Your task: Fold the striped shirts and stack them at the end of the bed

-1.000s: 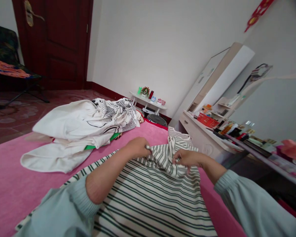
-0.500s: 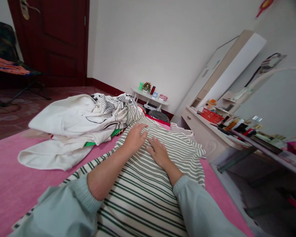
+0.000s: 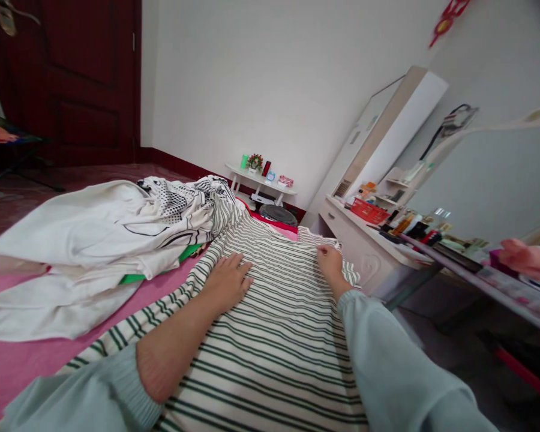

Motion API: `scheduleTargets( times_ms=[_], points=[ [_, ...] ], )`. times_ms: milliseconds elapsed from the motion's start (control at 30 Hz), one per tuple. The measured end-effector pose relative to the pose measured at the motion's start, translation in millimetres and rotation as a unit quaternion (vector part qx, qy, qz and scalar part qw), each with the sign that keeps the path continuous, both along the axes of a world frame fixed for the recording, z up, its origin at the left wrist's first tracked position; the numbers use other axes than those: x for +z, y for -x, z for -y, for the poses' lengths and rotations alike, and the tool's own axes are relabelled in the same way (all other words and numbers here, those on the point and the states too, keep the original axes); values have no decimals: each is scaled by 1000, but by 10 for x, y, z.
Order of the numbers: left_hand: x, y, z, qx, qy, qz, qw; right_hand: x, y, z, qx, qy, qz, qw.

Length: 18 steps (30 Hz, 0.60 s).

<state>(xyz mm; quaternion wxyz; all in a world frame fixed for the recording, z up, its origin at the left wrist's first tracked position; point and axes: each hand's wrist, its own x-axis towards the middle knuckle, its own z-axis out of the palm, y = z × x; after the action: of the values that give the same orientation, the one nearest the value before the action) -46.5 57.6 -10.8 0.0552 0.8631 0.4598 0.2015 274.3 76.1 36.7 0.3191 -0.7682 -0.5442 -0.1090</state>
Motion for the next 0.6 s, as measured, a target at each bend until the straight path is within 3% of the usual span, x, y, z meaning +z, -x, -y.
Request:
scheduleTargets(
  times_ms=[167,400,600],
  points=[
    [13,-23,12,9,2,1,1000,10,-442,-127,-73,24,7,997],
    [45,-26,16,11,-13,8,1000,-162,-483,-374,-108,88,0,990],
    [53,-26,14,9,-15,7,1000,-55,-483,-439,-68,194,20,978]
  ],
)
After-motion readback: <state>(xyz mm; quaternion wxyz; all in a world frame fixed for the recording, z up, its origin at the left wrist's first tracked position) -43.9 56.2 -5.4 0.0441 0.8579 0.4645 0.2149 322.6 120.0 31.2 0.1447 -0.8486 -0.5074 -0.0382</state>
